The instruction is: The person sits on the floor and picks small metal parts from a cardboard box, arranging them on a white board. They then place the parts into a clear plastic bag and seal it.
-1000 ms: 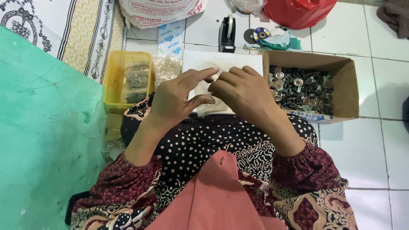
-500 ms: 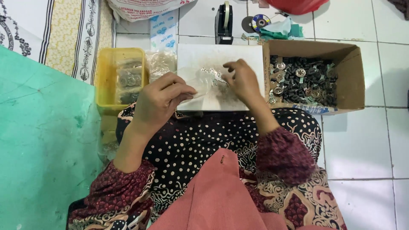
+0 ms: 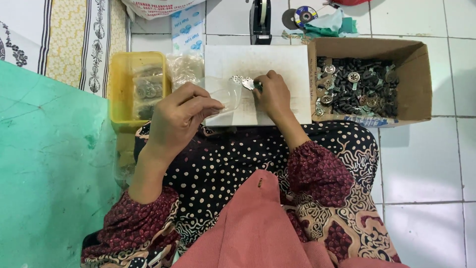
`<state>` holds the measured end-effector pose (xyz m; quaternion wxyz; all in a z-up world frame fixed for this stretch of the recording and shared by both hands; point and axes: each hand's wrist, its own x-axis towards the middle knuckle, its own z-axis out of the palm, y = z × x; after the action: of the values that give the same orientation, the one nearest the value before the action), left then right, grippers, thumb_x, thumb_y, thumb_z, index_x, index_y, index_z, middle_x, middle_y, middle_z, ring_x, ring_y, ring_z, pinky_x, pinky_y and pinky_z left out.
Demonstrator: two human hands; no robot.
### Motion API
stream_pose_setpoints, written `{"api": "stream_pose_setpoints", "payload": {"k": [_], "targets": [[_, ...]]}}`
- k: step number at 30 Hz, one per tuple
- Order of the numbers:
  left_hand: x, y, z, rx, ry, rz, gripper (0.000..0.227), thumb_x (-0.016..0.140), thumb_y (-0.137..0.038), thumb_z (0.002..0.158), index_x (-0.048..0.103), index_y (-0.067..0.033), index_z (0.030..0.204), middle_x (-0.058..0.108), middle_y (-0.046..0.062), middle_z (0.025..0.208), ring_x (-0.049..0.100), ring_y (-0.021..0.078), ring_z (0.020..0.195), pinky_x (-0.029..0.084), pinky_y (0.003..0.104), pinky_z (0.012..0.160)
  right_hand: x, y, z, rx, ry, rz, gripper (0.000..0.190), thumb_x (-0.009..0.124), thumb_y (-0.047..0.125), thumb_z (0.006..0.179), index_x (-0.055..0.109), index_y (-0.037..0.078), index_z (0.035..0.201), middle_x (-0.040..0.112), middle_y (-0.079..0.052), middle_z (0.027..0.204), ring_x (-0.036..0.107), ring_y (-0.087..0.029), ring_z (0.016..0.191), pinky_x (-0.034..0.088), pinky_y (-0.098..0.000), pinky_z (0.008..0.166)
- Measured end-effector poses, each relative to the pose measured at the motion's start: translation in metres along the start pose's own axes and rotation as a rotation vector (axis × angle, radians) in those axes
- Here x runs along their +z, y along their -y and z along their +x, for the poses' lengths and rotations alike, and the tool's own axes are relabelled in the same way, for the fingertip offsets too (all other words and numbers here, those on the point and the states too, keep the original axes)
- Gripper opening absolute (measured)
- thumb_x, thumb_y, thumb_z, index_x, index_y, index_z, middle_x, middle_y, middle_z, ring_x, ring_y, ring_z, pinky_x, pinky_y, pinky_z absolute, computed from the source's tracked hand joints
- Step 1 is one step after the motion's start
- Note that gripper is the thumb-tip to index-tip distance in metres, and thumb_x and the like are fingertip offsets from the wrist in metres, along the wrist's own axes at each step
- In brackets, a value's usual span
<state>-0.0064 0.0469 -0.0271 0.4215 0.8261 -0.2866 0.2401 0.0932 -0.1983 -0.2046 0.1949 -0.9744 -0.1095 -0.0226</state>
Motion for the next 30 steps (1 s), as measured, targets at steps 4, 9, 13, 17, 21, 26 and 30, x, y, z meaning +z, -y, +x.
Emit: {"api": "stream_pose_setpoints", "payload": {"k": [4, 9, 13, 17, 21, 26, 30], "targets": [[0.0, -0.006, 0.003, 0.005, 0.002, -0.021, 0.01, 0.072, -0.012, 0.1, 0.081, -0.0132, 0.097, 0.065, 0.001, 0.083, 0.062, 0.0203, 0.057, 0.053, 0.028, 0.058, 0.02, -0.02, 0.0, -0.069, -0.057, -0.157, 0.016, 0.074, 0.008, 0.091, 0.074, 0.005, 0.106, 0.062, -0.01, 0.089, 0.066, -0.026, 0.083, 0.06, -0.0385, 0.068], [0.003, -0.011, 0.007, 0.017, 0.01, -0.059, 0.009, 0.072, -0.011, 0.099, 0.08, -0.0143, 0.096, 0.065, -0.001, 0.084, 0.062, 0.016, 0.059, 0.053, 0.024, 0.058, 0.024, -0.036, 0.002, -0.07, -0.09, -0.131, 0.021, 0.075, 0.002, 0.084, 0.075, 0.006, 0.104, 0.064, -0.007, 0.086, 0.07, -0.026, 0.078, 0.063, -0.0374, 0.069], [0.01, -0.013, 0.011, 0.021, 0.014, -0.096, 0.008, 0.075, -0.006, 0.096, 0.08, -0.0119, 0.096, 0.065, 0.003, 0.082, 0.062, 0.0189, 0.059, 0.054, 0.026, 0.059, 0.006, -0.051, 0.006, 0.024, -0.048, 0.234, 0.03, 0.075, 0.003, 0.083, 0.074, 0.009, 0.113, 0.07, -0.011, 0.091, 0.073, -0.033, 0.084, 0.062, -0.0441, 0.072], [0.021, -0.011, 0.015, 0.029, 0.02, -0.115, 0.007, 0.075, -0.006, 0.096, 0.079, -0.0108, 0.095, 0.065, 0.003, 0.082, 0.064, 0.0209, 0.058, 0.054, 0.028, 0.058, -0.036, -0.038, -0.005, 0.15, -0.101, 0.804, 0.037, 0.072, 0.002, 0.087, 0.067, 0.002, 0.124, 0.068, -0.015, 0.099, 0.071, -0.027, 0.087, 0.062, -0.0416, 0.076], [0.031, -0.011, 0.019, 0.044, 0.021, -0.122, 0.01, 0.075, -0.004, 0.096, 0.079, -0.0121, 0.094, 0.065, 0.002, 0.081, 0.063, 0.0209, 0.056, 0.054, 0.028, 0.057, -0.115, 0.014, -0.018, -0.02, -0.225, 1.247, 0.03, 0.068, -0.002, 0.096, 0.059, -0.005, 0.124, 0.06, -0.012, 0.103, 0.069, -0.023, 0.093, 0.065, -0.037, 0.084], [0.027, -0.011, 0.021, 0.087, 0.164, -0.07, 0.016, 0.079, 0.008, 0.092, 0.074, -0.0007, 0.105, 0.065, 0.011, 0.096, 0.069, 0.0202, 0.077, 0.061, 0.027, 0.067, -0.189, 0.076, -0.046, -0.231, -0.166, 1.323, 0.034, 0.06, -0.017, 0.1, 0.053, 0.005, 0.125, 0.057, -0.011, 0.112, 0.066, -0.021, 0.102, 0.067, -0.0351, 0.097], [0.035, -0.008, 0.021, 0.058, 0.075, -0.048, 0.006, 0.075, -0.005, 0.097, 0.076, -0.0107, 0.097, 0.063, 0.004, 0.084, 0.065, 0.027, 0.061, 0.055, 0.033, 0.057, -0.179, 0.085, -0.044, -0.416, -0.222, 1.056, 0.035, 0.07, -0.019, 0.088, 0.065, 0.001, 0.117, 0.068, -0.013, 0.099, 0.073, -0.028, 0.095, 0.062, -0.0411, 0.086]]}}
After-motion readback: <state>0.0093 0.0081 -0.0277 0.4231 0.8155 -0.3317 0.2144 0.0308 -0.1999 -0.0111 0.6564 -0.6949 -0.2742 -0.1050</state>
